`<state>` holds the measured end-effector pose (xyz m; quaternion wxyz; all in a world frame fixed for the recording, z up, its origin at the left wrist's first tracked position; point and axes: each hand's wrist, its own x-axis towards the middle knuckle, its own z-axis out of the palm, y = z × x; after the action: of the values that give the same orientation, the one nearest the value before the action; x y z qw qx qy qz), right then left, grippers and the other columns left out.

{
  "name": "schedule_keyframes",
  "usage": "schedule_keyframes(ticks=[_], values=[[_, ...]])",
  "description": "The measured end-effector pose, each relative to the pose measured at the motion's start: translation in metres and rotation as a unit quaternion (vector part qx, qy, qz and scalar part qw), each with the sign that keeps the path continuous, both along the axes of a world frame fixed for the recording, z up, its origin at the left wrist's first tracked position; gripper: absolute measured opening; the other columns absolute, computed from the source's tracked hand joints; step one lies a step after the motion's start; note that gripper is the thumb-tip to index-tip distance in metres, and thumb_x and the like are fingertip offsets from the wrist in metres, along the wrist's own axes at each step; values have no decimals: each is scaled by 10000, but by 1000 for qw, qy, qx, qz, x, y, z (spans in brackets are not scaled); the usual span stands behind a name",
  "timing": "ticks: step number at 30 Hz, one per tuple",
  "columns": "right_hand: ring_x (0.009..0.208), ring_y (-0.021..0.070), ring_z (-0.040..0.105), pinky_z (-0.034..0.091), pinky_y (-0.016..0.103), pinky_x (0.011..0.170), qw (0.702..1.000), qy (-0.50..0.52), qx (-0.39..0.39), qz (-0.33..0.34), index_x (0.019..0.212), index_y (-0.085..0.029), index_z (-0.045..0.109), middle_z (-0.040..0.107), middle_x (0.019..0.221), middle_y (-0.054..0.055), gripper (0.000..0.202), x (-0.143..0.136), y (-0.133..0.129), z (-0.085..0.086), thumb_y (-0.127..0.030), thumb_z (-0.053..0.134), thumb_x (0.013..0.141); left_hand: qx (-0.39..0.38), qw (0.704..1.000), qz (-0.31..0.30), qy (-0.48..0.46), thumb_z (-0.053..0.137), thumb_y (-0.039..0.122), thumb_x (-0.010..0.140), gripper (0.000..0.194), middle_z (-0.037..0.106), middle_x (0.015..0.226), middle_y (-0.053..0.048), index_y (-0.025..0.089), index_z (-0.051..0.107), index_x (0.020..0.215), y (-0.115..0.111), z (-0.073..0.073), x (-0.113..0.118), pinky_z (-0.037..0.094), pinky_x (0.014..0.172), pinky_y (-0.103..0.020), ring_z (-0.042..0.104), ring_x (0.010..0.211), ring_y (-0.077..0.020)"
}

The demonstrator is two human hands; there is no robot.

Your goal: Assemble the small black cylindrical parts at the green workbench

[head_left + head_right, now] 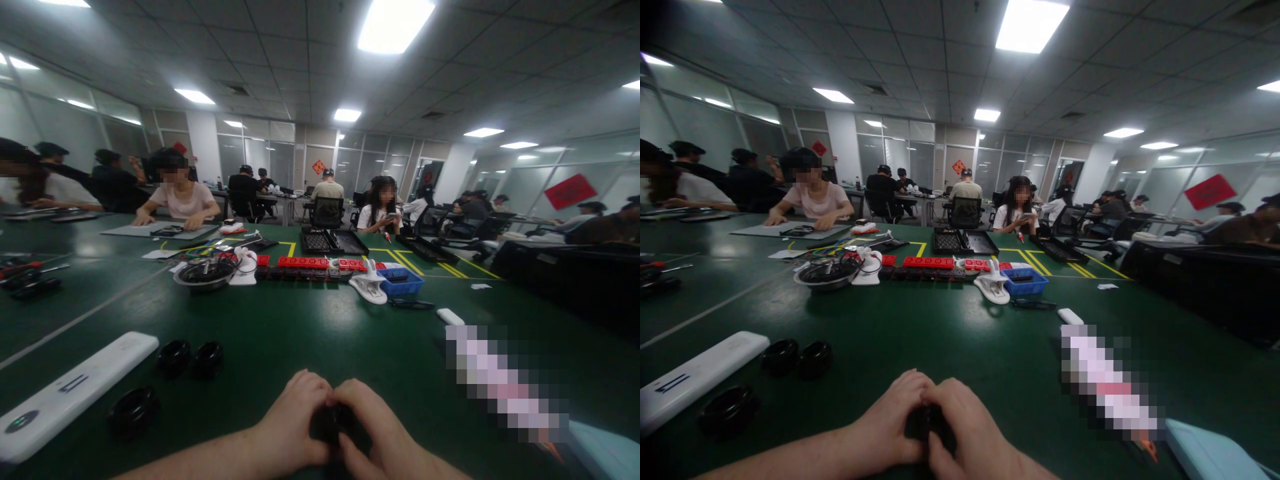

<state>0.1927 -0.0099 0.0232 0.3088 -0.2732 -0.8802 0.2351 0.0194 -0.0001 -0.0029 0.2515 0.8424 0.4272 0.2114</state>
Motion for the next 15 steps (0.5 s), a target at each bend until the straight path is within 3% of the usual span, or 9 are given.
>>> schedule_keyframes(ticks=[3,5,9,15], values=[[848,224,511,439,363,757,1000,-4,3,3,1043,-151,473,555,944,95,380,-1,2,-1,-194,519,668,-7,1000,2,3,726,298,569,393,545,945,-10,203,568,916,1,-2,-1,238,977,-413,484,909,-215],[845,237,503,432,382,756,999,-15,-2,-30,1006,-152,485,548,943,96,380,-2,3,-1,-247,575,650,-5,1000,-3,-1,735,312,570,412,545,961,-13,206,567,930,2,-4,-2,223,986,-410,480,929,-216],[775,218,504,437,362,699,994,-60,-27,-85,897,-163,510,550,854,76,235,-2,1,1,-221,573,678,13,1000,-6,-6,729,290,572,375,543,943,-3,212,568,901,1,-7,-2,259,961,-387,485,901,-204],[774,191,517,443,326,711,1000,-19,2,-6,976,-169,493,564,865,67,323,2,0,1,-108,470,660,17,1000,-1,-4,710,261,578,319,539,879,7,202,564,856,0,-3,-1,289,932,-371,490,853,-192]])
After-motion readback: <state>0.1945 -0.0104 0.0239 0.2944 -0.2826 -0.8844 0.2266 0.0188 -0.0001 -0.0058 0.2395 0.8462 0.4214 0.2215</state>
